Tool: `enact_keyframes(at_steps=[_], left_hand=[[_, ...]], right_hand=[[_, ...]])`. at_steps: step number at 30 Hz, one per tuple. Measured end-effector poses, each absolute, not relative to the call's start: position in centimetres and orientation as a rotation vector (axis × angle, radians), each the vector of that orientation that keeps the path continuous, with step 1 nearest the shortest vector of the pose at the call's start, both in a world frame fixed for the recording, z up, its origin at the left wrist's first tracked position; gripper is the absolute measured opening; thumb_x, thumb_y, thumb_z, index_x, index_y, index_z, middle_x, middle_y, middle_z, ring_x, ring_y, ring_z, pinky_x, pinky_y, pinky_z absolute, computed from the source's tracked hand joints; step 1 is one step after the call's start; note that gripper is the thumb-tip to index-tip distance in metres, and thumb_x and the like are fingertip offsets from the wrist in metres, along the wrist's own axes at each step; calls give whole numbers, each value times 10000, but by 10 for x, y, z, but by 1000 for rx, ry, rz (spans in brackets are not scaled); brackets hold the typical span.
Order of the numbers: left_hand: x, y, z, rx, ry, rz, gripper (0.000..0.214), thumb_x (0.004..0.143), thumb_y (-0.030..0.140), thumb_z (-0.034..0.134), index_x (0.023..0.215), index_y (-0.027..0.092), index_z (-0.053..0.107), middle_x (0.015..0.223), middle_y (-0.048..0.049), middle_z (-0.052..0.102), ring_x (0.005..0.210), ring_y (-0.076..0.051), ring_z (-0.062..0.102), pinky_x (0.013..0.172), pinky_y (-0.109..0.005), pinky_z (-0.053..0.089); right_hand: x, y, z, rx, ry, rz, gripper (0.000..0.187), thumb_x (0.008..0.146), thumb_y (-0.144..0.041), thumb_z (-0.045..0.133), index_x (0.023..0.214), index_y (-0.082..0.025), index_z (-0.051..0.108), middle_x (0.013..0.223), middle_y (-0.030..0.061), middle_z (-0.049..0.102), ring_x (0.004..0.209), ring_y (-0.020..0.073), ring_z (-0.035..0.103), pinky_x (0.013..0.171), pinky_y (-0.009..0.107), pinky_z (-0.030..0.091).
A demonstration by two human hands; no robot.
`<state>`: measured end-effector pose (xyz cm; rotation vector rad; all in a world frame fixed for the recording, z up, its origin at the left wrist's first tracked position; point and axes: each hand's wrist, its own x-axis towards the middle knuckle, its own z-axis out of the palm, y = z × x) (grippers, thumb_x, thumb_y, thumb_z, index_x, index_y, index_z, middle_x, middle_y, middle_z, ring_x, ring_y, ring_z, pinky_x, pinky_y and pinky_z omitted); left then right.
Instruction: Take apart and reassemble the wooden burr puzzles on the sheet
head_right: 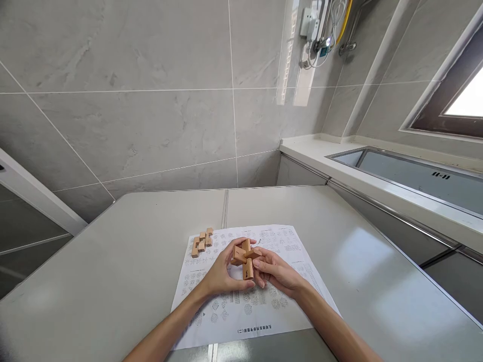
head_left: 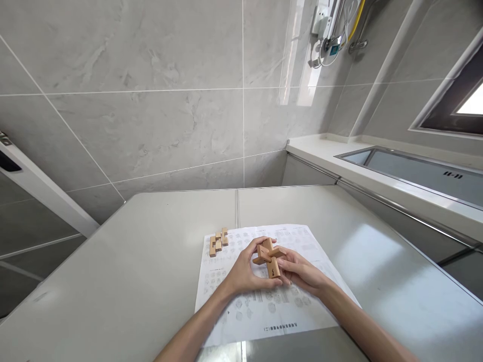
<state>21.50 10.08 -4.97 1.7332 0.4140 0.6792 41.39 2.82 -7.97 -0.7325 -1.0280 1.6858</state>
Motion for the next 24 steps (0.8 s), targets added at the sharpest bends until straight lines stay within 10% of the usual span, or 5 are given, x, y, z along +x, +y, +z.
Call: enact_keyframes(at_steps=[14,24], left_hand=[[224,96,-71,1446,401,671,1093,745,304,916,1597,353,234,1439,-133,585,1407,-314,518,1210,-545,330],[220,93,-54,1553,453,668,1023,621,283,992,1495,328,462,1560,-130,500,1446,-364,464,1208,-524,346]], right_hand=[[414,29,-82,-726,-890,1635,387,935,-444,751,1210,-188,657,738,-15,584,548,98,495,550,247,393],[412,27,-87,-765,-956,1693,400,946,-405,740,1252,-164,648,672,-13,642,507,114,579,527,247,421]])
